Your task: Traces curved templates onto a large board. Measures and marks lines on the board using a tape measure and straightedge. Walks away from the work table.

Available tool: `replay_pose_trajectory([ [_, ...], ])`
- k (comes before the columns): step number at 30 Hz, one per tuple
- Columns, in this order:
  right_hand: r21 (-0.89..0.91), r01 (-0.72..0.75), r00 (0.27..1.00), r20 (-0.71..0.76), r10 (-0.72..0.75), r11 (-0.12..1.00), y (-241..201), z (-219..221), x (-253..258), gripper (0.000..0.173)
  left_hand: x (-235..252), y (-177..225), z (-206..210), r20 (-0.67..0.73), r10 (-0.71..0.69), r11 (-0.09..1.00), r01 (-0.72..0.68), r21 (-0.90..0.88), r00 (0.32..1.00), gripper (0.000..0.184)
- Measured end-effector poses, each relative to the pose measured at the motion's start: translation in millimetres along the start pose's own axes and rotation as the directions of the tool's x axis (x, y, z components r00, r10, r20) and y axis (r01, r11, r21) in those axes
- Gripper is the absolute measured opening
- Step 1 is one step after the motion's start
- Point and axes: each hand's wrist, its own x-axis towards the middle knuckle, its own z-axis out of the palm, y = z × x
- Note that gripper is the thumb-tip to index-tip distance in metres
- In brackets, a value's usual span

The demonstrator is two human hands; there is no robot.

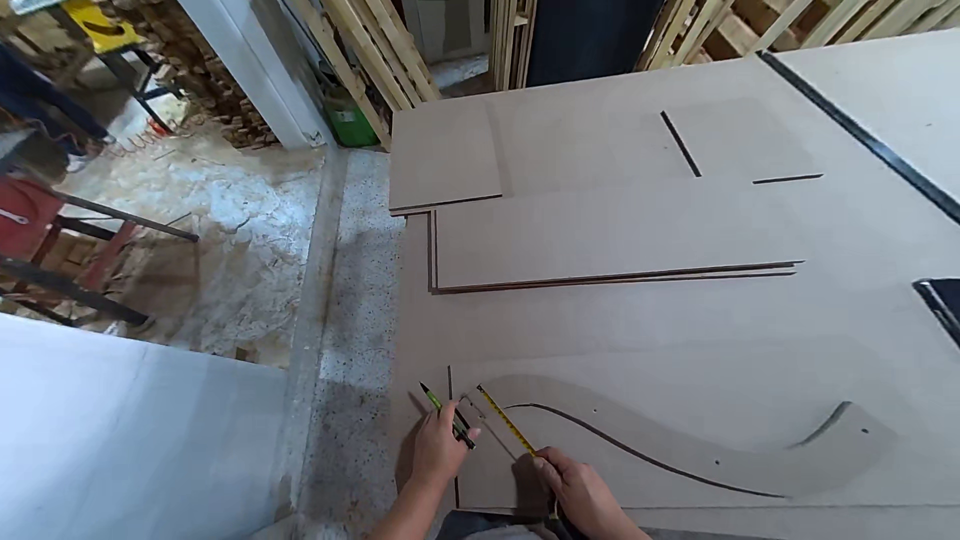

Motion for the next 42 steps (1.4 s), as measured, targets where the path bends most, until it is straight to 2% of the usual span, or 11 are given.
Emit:
replay_pose_trajectory([
  [6,-0.020,0.003,1.000,-0.009,-0.003,1.000,-2,0,7,0.040,2,-8,4,-0.043,0.035,0.999,-0.036,-0.033,0.998,0.069],
  [8,0.018,-0.002,0.996,-0.087,0.004,1.000,2,-5,3,0.039,2,-9,5,-0.051,0.037,0.999,-0.039,-0.035,0.998,0.068],
  [11,0.098,-0.071,0.943,-0.319,0.099,0.993,20,-29,-18,0.039,1,-10,9,-0.073,0.052,0.998,-0.055,-0.039,0.996,0.067],
  [13,0.201,-0.146,0.819,-0.524,0.232,0.969,44,-54,-40,0.041,2,-9,9,-0.085,0.046,0.999,-0.048,-0.021,0.995,0.067],
  [16,0.362,-0.198,0.499,-0.763,0.411,0.911,110,-95,-70,0.044,5,-9,15,-0.173,0.063,0.998,-0.064,-0.003,0.983,0.066],
  [18,0.426,-0.265,0.327,-0.804,0.497,0.865,155,-120,-82,0.045,8,-11,19,-0.228,0.086,0.996,-0.088,0.002,0.970,0.065],
  [20,0.458,-0.327,0.259,-0.798,0.545,0.827,182,-140,-85,0.046,11,-12,21,-0.252,0.108,0.994,-0.110,0.008,0.962,0.065],
  [23,0.479,-0.364,0.249,-0.776,0.579,0.799,182,-151,-84,0.045,11,-14,25,-0.276,0.131,0.991,-0.134,0.011,0.952,0.065],
  [30,0.465,-0.299,0.245,-0.807,0.538,0.833,169,-121,-72,0.046,12,-11,29,-0.334,0.149,0.989,-0.142,0.047,0.931,0.066],
  [36,0.477,-0.234,0.254,-0.811,0.526,0.847,177,-125,-71,0.044,14,-12,31,-0.361,0.195,0.981,-0.181,0.072,0.912,0.067],
  [42,0.533,-0.128,0.303,-0.782,0.545,0.836,179,-128,-86,0.038,8,-8,19,-0.219,0.093,0.995,-0.099,-0.020,0.971,0.068],
])
